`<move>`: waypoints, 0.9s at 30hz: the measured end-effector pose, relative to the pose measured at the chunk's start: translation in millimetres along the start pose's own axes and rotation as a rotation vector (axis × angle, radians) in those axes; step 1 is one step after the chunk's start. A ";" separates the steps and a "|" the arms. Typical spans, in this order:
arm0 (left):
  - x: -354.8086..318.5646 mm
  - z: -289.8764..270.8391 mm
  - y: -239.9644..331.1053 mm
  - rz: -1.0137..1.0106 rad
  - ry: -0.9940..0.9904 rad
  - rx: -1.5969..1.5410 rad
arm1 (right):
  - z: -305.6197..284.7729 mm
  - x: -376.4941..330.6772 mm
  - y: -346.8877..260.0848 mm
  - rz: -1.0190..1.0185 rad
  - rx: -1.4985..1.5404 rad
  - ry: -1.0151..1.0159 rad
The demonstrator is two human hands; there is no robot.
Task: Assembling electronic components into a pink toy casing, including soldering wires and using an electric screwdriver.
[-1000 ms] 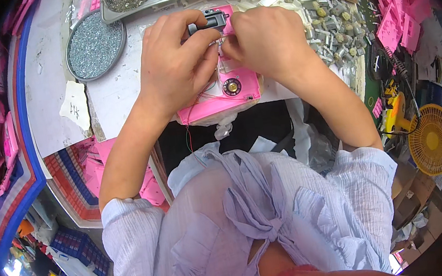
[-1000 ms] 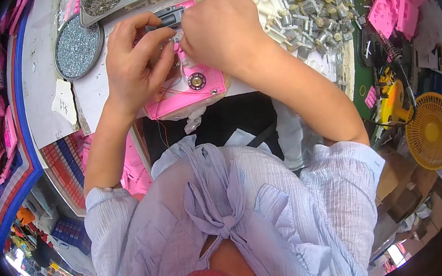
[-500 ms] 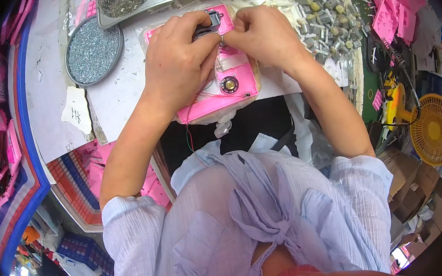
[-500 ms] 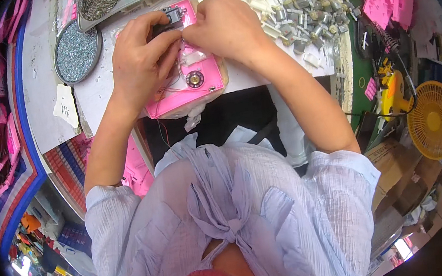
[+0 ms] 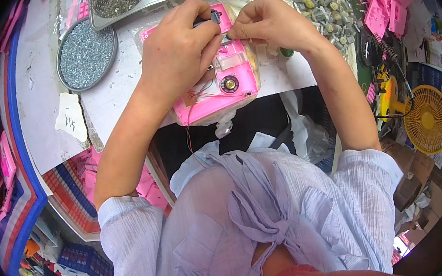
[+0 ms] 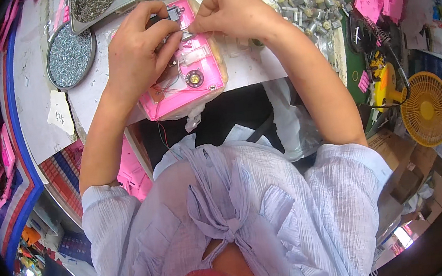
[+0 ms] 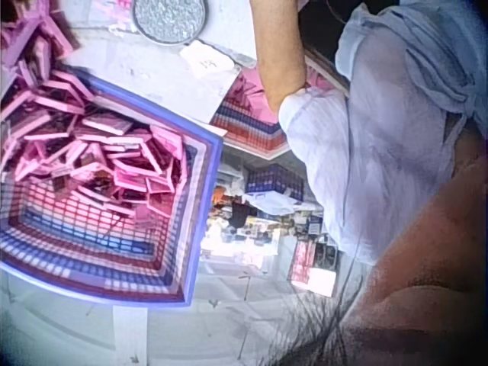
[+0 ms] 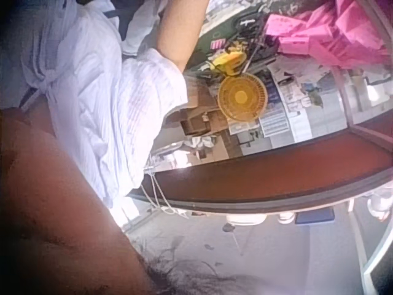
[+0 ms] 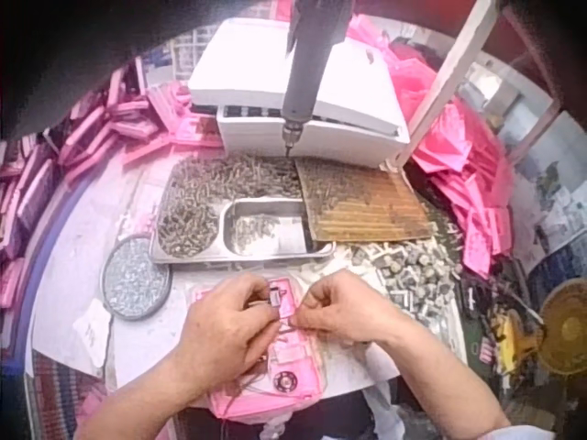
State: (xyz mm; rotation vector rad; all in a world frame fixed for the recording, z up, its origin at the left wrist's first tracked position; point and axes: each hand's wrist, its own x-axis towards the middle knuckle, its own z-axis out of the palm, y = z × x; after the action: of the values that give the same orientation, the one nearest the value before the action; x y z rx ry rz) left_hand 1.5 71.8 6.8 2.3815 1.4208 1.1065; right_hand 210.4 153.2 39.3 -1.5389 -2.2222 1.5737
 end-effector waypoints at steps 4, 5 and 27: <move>12.1 0.5 4.1 -0.035 -0.034 -0.033 | 2.4 1.1 6.4 -0.027 -0.022 0.048; 13.7 2.5 1.6 -0.018 -0.050 -0.025 | -1.5 -0.4 2.2 0.039 -0.020 0.004; 56.2 -7.6 -14.0 -0.080 -0.464 0.034 | -356.5 -14.1 277.5 0.729 -1.251 0.475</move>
State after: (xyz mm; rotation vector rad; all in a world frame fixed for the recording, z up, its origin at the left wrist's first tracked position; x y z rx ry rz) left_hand 2.3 123.2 34.5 2.3679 1.3544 0.4657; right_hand 589.7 398.3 21.8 -2.7327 -2.4692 -0.5527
